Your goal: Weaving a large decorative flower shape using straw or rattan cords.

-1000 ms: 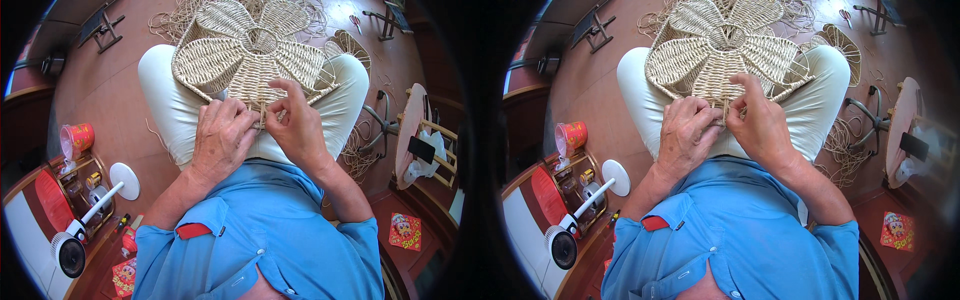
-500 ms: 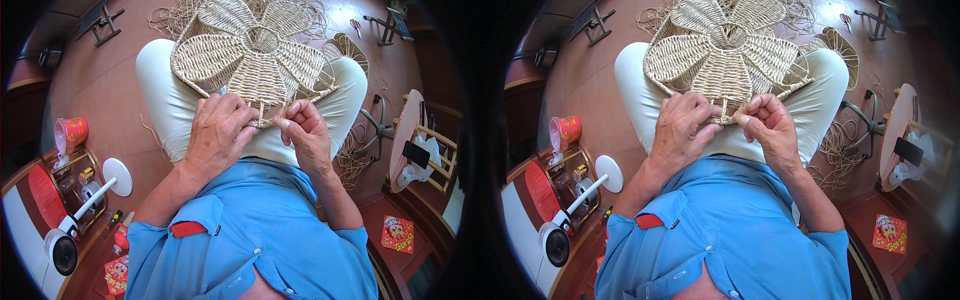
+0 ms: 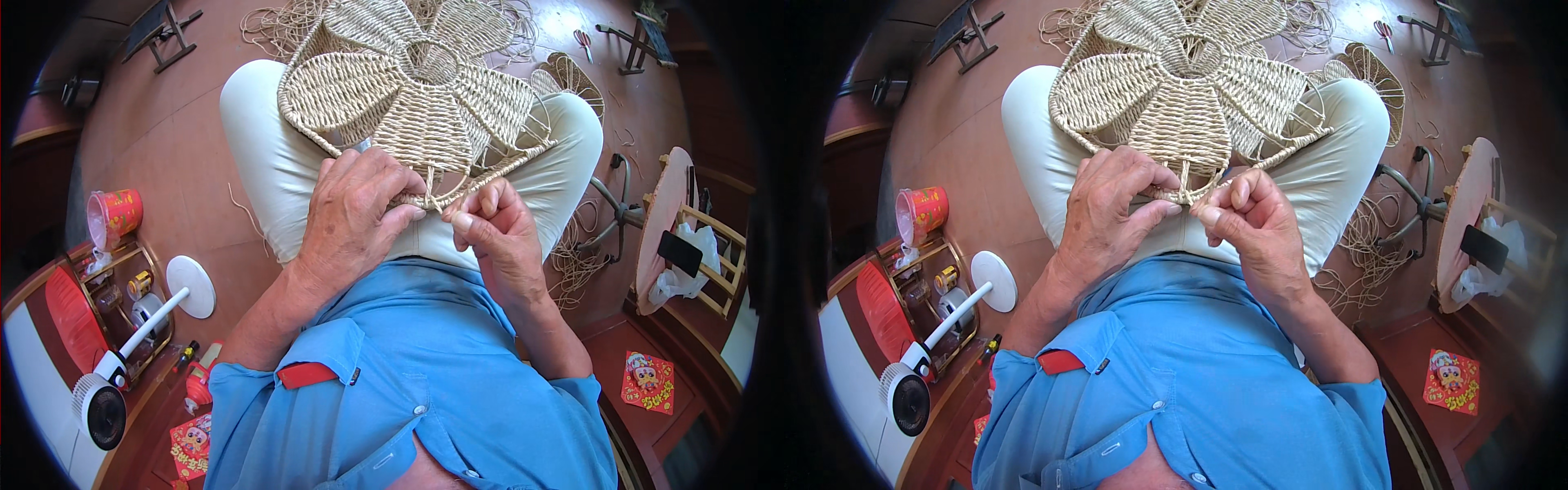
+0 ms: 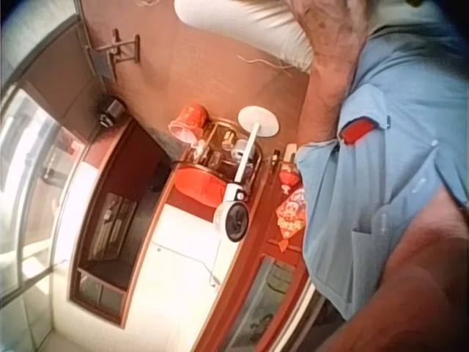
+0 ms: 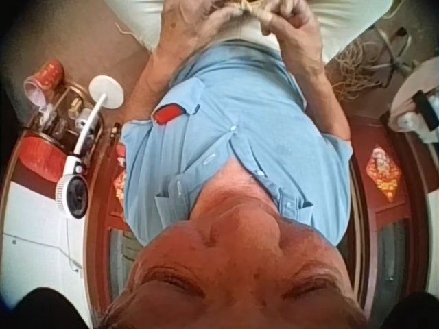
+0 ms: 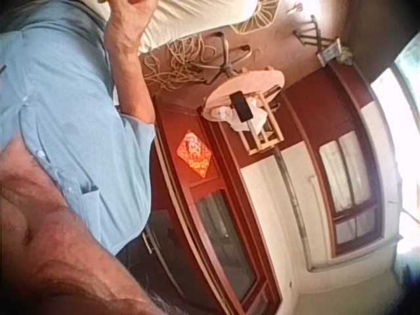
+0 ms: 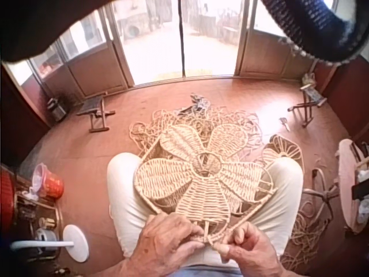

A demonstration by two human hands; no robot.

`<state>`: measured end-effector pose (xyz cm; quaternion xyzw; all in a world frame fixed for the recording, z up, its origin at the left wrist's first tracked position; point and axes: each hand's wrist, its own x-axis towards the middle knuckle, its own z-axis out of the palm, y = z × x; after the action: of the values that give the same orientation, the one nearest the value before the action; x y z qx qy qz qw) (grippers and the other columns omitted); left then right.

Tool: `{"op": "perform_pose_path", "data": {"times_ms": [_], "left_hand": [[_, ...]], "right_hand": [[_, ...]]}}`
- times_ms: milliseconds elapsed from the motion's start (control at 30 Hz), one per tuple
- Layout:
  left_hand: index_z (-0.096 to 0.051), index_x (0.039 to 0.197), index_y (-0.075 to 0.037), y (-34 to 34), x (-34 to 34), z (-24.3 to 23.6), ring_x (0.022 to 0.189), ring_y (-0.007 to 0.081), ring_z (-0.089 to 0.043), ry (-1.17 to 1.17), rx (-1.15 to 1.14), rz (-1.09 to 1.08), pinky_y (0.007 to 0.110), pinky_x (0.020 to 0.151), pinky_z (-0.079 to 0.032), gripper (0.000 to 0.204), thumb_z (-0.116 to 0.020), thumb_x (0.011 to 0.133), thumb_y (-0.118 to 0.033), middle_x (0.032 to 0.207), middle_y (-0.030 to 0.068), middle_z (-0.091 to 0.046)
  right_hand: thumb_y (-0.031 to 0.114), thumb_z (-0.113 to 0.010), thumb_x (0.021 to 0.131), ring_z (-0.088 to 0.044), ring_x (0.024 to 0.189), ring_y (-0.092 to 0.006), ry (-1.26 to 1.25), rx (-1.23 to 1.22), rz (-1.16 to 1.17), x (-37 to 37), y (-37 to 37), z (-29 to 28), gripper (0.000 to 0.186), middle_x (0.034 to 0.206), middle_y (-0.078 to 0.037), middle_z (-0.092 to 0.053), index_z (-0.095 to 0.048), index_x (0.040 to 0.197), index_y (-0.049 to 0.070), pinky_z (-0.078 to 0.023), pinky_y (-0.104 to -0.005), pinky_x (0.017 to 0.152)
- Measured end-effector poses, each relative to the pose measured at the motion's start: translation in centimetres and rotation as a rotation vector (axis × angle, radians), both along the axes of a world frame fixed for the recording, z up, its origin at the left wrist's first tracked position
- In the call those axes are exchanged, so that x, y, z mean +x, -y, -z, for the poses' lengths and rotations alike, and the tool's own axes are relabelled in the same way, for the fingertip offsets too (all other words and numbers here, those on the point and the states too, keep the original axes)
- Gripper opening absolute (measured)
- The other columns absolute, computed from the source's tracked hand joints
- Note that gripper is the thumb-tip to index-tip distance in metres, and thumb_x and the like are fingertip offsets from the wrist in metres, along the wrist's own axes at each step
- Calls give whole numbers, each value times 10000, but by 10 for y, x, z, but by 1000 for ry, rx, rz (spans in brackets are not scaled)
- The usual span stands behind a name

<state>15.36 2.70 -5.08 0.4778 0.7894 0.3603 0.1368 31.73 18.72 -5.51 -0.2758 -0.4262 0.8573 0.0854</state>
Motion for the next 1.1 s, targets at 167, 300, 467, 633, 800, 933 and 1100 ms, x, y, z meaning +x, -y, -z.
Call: {"op": "perform_pose_path", "data": {"times_ms": [167,300,467,633,800,933,1100], "left_hand": [[-762,1029,-116,-2,5,-4,962,261,-645,-13,-10,-22,415,884,-468,267,-870,785,-109,1007,29,-690],[-759,1016,-113,-7,9,-5,979,276,-654,6,91,-42,429,896,-477,217,-864,826,-134,1010,46,-680],[-760,998,-105,-17,7,-1,963,285,-652,1,108,17,435,882,-489,133,-825,886,-136,975,50,-660],[-766,987,-92,-22,5,2,946,288,-656,-18,94,44,434,869,-503,79,-789,924,-133,940,62,-651],[-755,954,-85,-27,6,3,985,301,-640,8,-16,63,452,893,-494,109,-769,951,-192,972,84,-624],[-763,927,-63,-35,5,5,897,308,-650,-47,45,54,454,846,-519,119,-782,922,-180,892,92,-633],[-728,896,-44,-39,8,11,874,317,-643,-55,87,25,457,822,-524,144,-769,935,-175,882,107,-613]], "right_hand": [[9,-744,1008,-656,912,-115,12,2,8,-2,-1,-5,297,1066,-85,-697,-480,1045,139,-531,-274,745],[19,-730,1024,-642,895,-110,9,58,7,1,-7,-4,250,1077,-77,-708,-535,1154,106,-528,-279,775],[23,-719,1047,-656,950,-88,-21,153,9,4,-15,1,233,1121,-50,-691,-557,1209,68,-560,-261,804],[-25,-752,1008,-613,858,-40,62,508,145,-1,-21,6,259,1066,-30,-700,-576,1169,74,-492,-197,733],[-52,-761,945,-547,623,-34,184,1101,61,-7,-21,3,100,912,-2,-727,-759,1010,23,-455,-228,566],[-33,-777,939,-586,627,-80,220,1261,23,-13,-26,-2,129,931,-43,-745,-788,1043,44,-483,-243,578],[8,-822,921,-701,762,-161,188,1333,-35,-16,-30,-6,146,981,-81,-727,-813,1056,64,-542,-312,610]]}}
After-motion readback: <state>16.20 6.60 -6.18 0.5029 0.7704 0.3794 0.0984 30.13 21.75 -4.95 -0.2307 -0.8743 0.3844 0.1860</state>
